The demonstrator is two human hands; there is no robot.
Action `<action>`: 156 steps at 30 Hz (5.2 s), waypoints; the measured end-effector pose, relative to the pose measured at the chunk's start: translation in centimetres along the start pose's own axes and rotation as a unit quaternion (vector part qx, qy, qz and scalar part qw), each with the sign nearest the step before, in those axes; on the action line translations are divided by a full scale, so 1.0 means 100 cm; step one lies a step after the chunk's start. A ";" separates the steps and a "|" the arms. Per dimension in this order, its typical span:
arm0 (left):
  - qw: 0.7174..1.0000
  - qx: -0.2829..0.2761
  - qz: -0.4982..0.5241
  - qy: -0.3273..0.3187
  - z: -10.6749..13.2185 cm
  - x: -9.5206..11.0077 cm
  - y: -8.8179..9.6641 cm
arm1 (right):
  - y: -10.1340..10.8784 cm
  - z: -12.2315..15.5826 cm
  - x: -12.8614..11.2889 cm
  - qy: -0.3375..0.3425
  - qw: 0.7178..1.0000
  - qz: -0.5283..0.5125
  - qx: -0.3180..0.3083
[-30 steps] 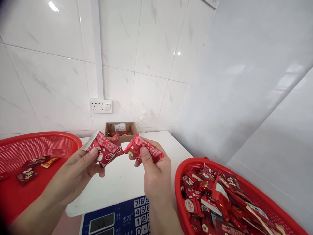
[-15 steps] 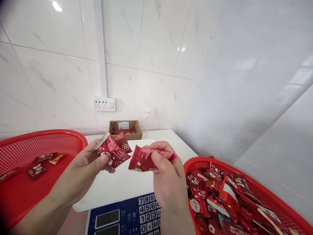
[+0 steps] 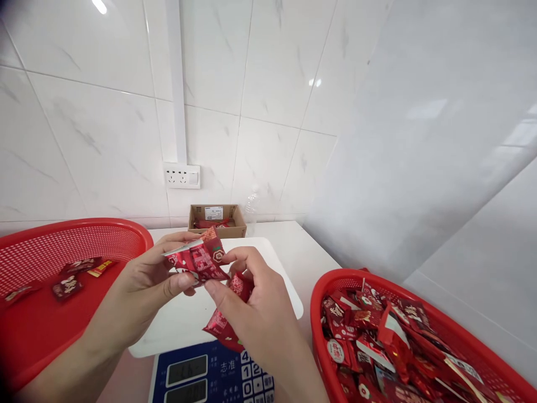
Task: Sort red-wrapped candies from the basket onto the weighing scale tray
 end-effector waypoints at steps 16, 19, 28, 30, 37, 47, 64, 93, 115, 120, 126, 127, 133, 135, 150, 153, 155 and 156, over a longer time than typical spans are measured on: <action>0.978 0.036 -0.161 -0.127 0.011 -0.003 0.004 | 0.007 0.001 0.005 0.117 0.989 0.029 -0.091; 0.987 0.011 -0.132 -0.088 0.009 -0.002 0.003 | 0.005 0.001 0.006 0.126 0.987 0.026 -0.092; 0.992 0.017 0.104 0.062 -0.010 -0.002 0.002 | 0.017 -0.013 0.023 0.005 0.997 0.014 0.073; 0.987 0.042 0.136 0.074 -0.011 -0.001 0.004 | 0.020 -0.019 0.032 0.005 0.994 0.074 0.075; 0.983 0.002 0.150 0.106 -0.010 0.002 0.006 | 0.006 -0.028 0.062 0.027 0.968 0.232 -0.090; 0.983 -0.069 0.117 0.123 -0.006 0.004 0.004 | 0.011 -0.015 0.037 0.192 0.974 0.121 -0.009; 0.996 -0.068 0.048 0.040 0.001 -0.002 -0.001 | -0.003 -0.002 0.004 0.047 0.995 -0.062 -0.068; 0.985 -0.125 0.087 0.081 -0.004 -0.005 0.000 | 0.006 -0.001 0.007 0.059 0.994 -0.031 -0.087; 0.985 -0.138 0.023 0.096 -0.003 -0.009 0.004 | 0.001 -0.005 0.011 0.027 0.988 -0.071 -0.132; 0.986 -0.145 -0.028 0.082 0.004 -0.004 0.004 | 0.003 -0.002 0.008 0.027 0.982 -0.089 -0.167; 0.985 -0.151 0.029 0.084 0.003 -0.006 -0.005 | 0.000 -0.003 0.008 0.060 0.988 -0.099 -0.098; 0.984 -0.151 0.037 0.085 0.002 -0.006 -0.006 | -0.002 -0.004 0.008 0.060 0.991 -0.100 -0.068; 0.994 -0.086 -0.005 0.067 -0.007 -0.006 -0.001 | -0.009 -0.009 0.017 0.024 0.992 -0.121 -0.017; 0.995 -0.072 -0.020 0.070 -0.009 -0.005 0.001 | -0.008 -0.010 0.020 0.021 0.993 -0.104 -0.048; 0.992 -0.086 -0.038 0.084 -0.017 -0.015 0.002 | -0.017 -0.013 0.020 0.028 0.993 -0.111 -0.011; 0.993 -0.081 -0.032 0.077 -0.017 -0.015 0.002 | -0.021 -0.013 0.020 0.036 0.991 -0.127 -0.001; 0.993 -0.077 -0.032 0.082 -0.018 -0.015 0.002 | -0.022 -0.013 0.022 0.039 0.990 -0.136 0.000; 0.993 -0.075 -0.033 0.085 -0.018 -0.015 0.002 | -0.022 -0.014 0.023 0.038 0.990 -0.137 -0.002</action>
Point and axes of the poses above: each hand's wrist, its own z-axis away from the middle knuckle, its own y-axis out of the back of the hand, x = y × z, the point moved 1 cm from there along -z, towards the middle knuckle, and after that the axes turned 15 degrees about y, right-handed, at the moved point
